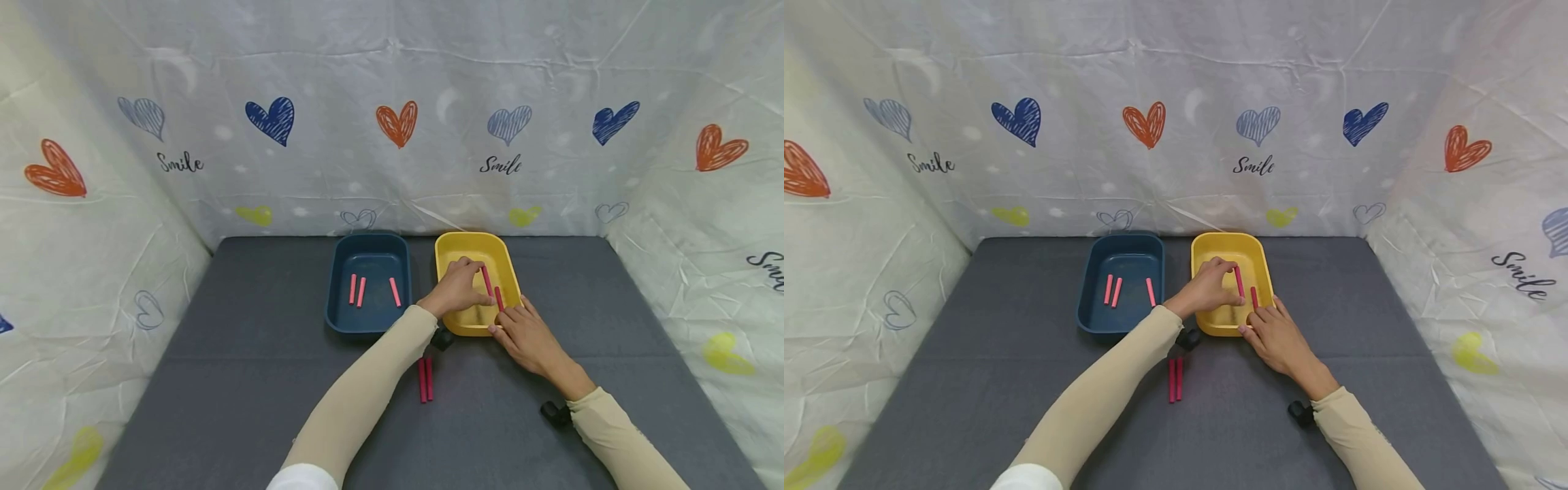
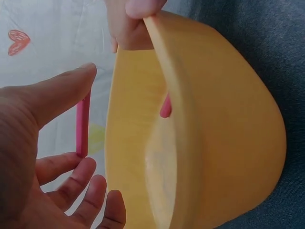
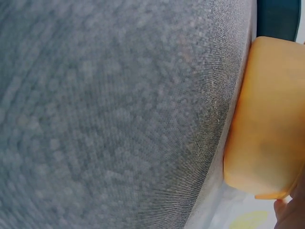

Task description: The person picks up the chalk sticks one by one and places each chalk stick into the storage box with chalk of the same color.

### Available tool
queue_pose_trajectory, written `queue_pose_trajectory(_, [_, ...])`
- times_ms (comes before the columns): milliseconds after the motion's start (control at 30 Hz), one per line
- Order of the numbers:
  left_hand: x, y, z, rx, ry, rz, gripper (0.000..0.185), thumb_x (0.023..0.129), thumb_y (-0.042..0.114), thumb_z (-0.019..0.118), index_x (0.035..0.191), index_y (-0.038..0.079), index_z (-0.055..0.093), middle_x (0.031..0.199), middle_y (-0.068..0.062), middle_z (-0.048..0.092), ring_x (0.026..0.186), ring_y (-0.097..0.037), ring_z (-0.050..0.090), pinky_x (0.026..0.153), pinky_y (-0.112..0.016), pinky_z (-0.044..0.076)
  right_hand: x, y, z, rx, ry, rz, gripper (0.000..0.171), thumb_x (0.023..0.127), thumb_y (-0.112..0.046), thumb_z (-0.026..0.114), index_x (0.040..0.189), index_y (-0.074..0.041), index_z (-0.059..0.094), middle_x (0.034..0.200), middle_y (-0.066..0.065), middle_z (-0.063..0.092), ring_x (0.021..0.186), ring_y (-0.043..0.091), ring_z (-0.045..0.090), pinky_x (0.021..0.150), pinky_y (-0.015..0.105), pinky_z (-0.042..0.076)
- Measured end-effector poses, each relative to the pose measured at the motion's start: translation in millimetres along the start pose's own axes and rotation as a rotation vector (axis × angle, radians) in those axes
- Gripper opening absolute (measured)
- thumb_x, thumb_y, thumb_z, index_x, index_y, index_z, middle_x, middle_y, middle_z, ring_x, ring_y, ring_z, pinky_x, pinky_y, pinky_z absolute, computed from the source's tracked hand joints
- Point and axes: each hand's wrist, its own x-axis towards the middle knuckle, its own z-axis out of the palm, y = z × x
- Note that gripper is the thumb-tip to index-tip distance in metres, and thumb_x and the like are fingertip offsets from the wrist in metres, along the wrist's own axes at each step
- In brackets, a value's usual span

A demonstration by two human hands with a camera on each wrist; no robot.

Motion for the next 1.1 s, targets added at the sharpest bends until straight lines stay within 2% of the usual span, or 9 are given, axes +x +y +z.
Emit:
queue_pose_trajectory(300, [15.9,3.7,9.2,0.035,-0.052,-0.009,0.075,0.082,0.038,0.079,0.144,0.011,0.048,0.138,-0.009,0.051,0.123,-0.026,0.046,0.104,-0.034,0.045,0.1,2.0,-0.3,-0.006,0.001,-0.003,0.018,0.099,-0.027,0.057,0.088,-0.013,0.058,0.084,0.003,0.058,0.094,0.025,0.059,0.115,0.060,0.026])
queue_pose_trajectory(467, [19.6,1.4,16.2,0.064,-0.073,-0.030,0.075,0.081,0.038,0.080,0.143,0.010,0.048,0.136,-0.009,0.051,0.121,-0.026,0.048,0.102,-0.033,0.046,0.1,1.7,0.7,-0.007,-0.001,-0.006,0.018,0.099,-0.027,0.057,0.090,-0.012,0.060,0.088,0.004,0.061,0.098,0.026,0.060,0.116,0.059,0.025])
queue_pose_trajectory(800, [21.7,-3.5,25.4,0.107,-0.087,-0.053,0.075,0.082,0.040,0.079,0.144,0.011,0.049,0.134,-0.008,0.054,0.118,-0.024,0.049,0.101,-0.031,0.046,0.6,1.8,2.0,-0.005,0.007,-0.014,0.018,0.099,-0.028,0.057,0.089,-0.013,0.059,0.089,0.005,0.062,0.098,0.026,0.060,0.116,0.059,0.026])
queue_pose_trajectory(1100, [19.9,-0.9,30.1,0.149,-0.106,-0.088,0.075,0.079,0.041,0.081,0.142,0.013,0.050,0.137,-0.007,0.051,0.119,-0.023,0.048,0.101,-0.034,0.048,0.3,1.6,3.2,-0.001,0.020,-0.012,0.019,0.099,-0.028,0.057,0.087,-0.014,0.058,0.087,0.005,0.060,0.096,0.026,0.060,0.115,0.059,0.026])
